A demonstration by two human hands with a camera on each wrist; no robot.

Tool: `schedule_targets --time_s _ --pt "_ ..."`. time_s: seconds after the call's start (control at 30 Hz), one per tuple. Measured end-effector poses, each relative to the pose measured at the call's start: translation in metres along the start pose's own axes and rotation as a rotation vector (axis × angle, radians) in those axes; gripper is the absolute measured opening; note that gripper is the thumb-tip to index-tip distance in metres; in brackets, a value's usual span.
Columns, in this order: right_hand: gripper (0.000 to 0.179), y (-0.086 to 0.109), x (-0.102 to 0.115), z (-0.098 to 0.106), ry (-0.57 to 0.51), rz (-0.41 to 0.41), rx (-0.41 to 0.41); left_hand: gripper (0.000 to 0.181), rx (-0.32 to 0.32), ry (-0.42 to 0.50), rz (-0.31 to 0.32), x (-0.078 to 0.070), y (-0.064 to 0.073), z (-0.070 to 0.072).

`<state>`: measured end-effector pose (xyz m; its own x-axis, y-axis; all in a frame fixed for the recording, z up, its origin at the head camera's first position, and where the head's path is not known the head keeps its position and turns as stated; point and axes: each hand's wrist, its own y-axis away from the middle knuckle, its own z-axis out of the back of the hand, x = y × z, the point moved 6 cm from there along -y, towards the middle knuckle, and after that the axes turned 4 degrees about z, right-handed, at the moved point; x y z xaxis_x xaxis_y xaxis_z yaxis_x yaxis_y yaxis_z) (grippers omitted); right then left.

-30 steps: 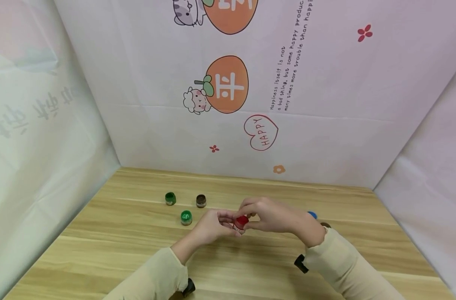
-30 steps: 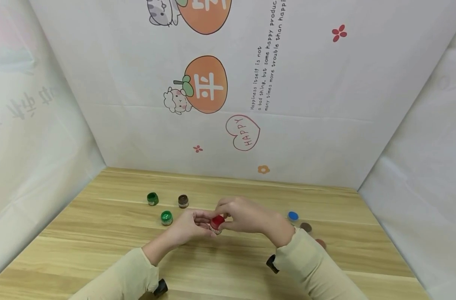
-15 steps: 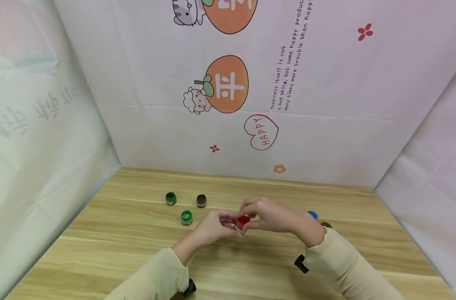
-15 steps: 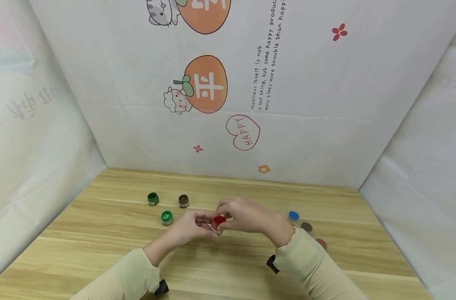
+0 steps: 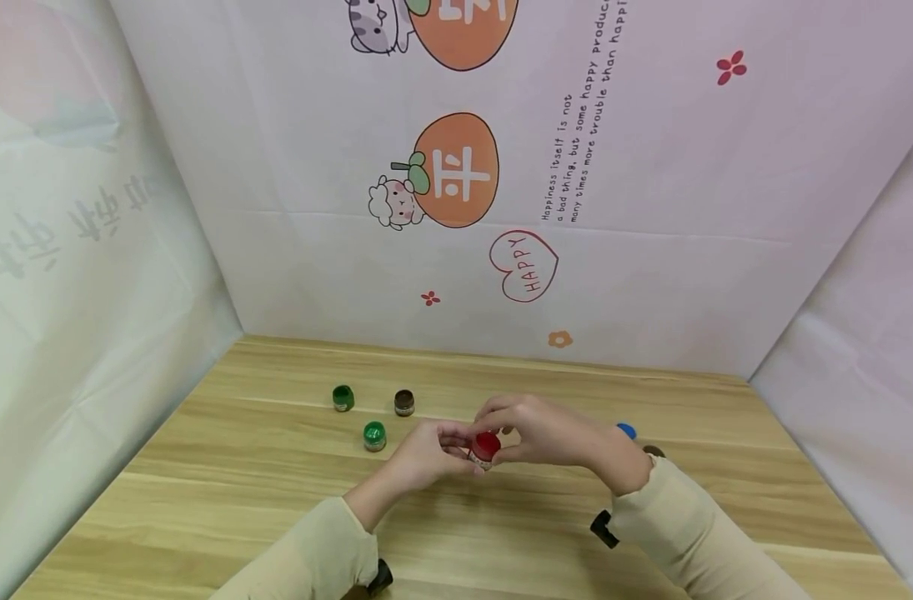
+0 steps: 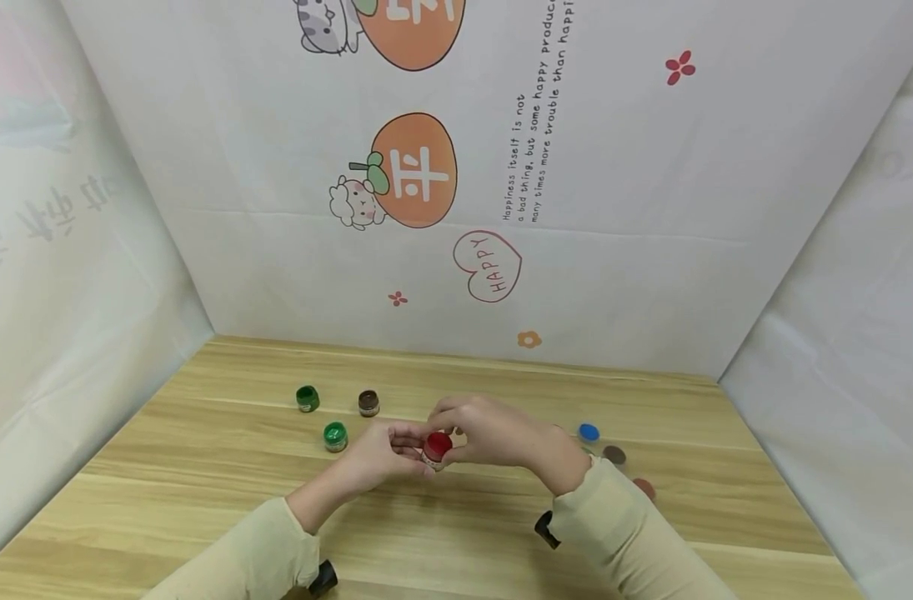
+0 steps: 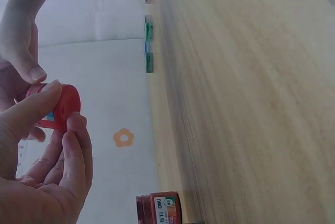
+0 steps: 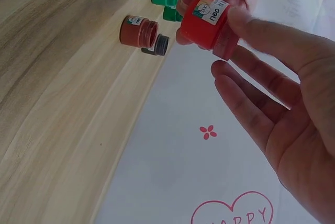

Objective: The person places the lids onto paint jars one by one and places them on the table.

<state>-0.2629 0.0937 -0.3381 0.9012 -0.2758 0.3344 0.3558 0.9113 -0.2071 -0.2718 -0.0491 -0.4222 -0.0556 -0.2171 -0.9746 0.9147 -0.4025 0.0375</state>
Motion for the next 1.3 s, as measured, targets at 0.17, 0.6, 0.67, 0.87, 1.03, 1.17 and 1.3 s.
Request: schedule_targets --time_s 0.17,0.6,0.67,0.87,1.03,1.17,1.3 --pt "0.03 0.0004 -0.0008 -0.0018 -0.003 0.0 0.005 0.041 -0.003 0.006 0.008 0.0009 0.0 0.0001" --pt "0.028 0.0011 -0.0048 -0.0031 -0.008 -0.05 0.011 0.04 -0.004 0.002 0.006 0.0018 -0.0014 -0.0005" --pt "0.029 0.0019 -0.0067 -0.004 -0.015 -0.076 0.016 0.04 -0.002 0.003 0.009 0.0019 -0.0011 -0.0005" --pt "0.032 0.0021 -0.0065 -0.004 -0.019 -0.049 0.007 0.04 -0.001 0.012 0.017 0.0 0.0001 -0.0004" --pt "0.03 0.0014 -0.0062 -0.0034 -0.003 -0.056 0.008 0.04 0.007 0.036 0.019 -0.0021 0.0008 -0.0008" --pt "0.037 0.0026 -0.0073 -0.0029 -0.006 -0.09 0.005 0.04 -0.003 0.028 0.02 -0.0015 0.0009 0.0" --pt "0.034 0.0027 -0.0046 -0.0025 0.014 -0.038 -0.008 0.04 -0.013 0.033 0.021 -0.0003 -0.0005 0.0009"
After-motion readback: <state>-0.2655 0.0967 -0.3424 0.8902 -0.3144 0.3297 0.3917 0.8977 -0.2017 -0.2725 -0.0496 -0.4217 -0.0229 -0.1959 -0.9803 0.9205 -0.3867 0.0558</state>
